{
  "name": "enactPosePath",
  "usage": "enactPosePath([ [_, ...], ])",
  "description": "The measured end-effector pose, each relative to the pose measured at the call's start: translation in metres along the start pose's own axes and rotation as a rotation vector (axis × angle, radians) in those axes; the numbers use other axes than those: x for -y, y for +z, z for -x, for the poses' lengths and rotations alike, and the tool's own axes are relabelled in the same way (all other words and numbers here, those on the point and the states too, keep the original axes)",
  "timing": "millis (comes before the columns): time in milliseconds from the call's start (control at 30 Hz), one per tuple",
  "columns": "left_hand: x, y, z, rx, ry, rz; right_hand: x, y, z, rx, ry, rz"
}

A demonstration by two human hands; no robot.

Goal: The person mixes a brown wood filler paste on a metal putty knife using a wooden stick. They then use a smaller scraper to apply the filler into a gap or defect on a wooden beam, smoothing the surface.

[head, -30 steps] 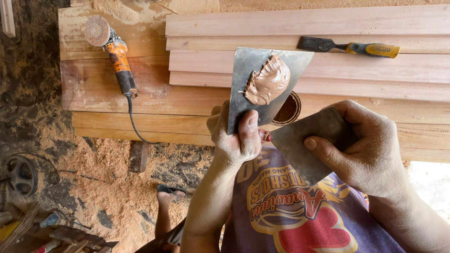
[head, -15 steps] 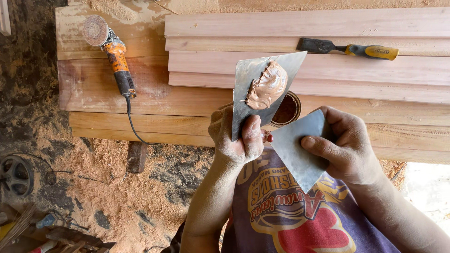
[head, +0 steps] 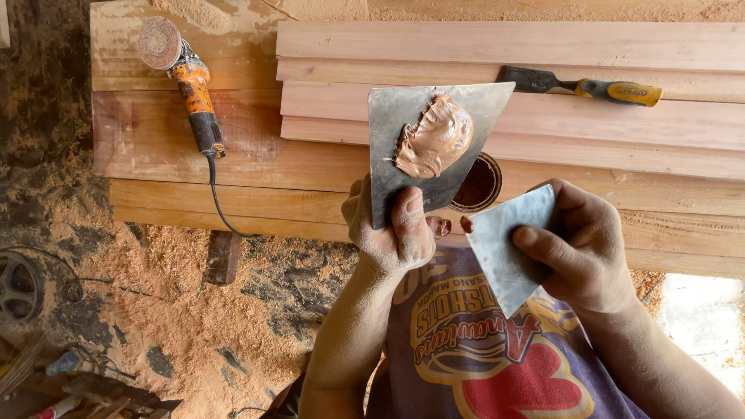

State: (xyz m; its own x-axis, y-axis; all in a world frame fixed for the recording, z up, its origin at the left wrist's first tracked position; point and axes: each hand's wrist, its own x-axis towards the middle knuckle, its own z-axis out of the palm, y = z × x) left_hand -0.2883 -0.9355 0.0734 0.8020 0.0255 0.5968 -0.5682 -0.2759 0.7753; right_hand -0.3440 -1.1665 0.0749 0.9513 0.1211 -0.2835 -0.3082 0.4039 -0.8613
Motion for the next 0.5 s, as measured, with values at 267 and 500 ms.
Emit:
enactPosePath([
  [267,0.0,-0.002,-0.002,0.009,-0.001,0.022,0.015,0.008,0.005,-0.045,-0.023,0.346],
  [500,0.0,-0.003,-0.007,0.043,0.021,0.05,0.022,0.014,0.004,-0.057,-0.014,0.374],
])
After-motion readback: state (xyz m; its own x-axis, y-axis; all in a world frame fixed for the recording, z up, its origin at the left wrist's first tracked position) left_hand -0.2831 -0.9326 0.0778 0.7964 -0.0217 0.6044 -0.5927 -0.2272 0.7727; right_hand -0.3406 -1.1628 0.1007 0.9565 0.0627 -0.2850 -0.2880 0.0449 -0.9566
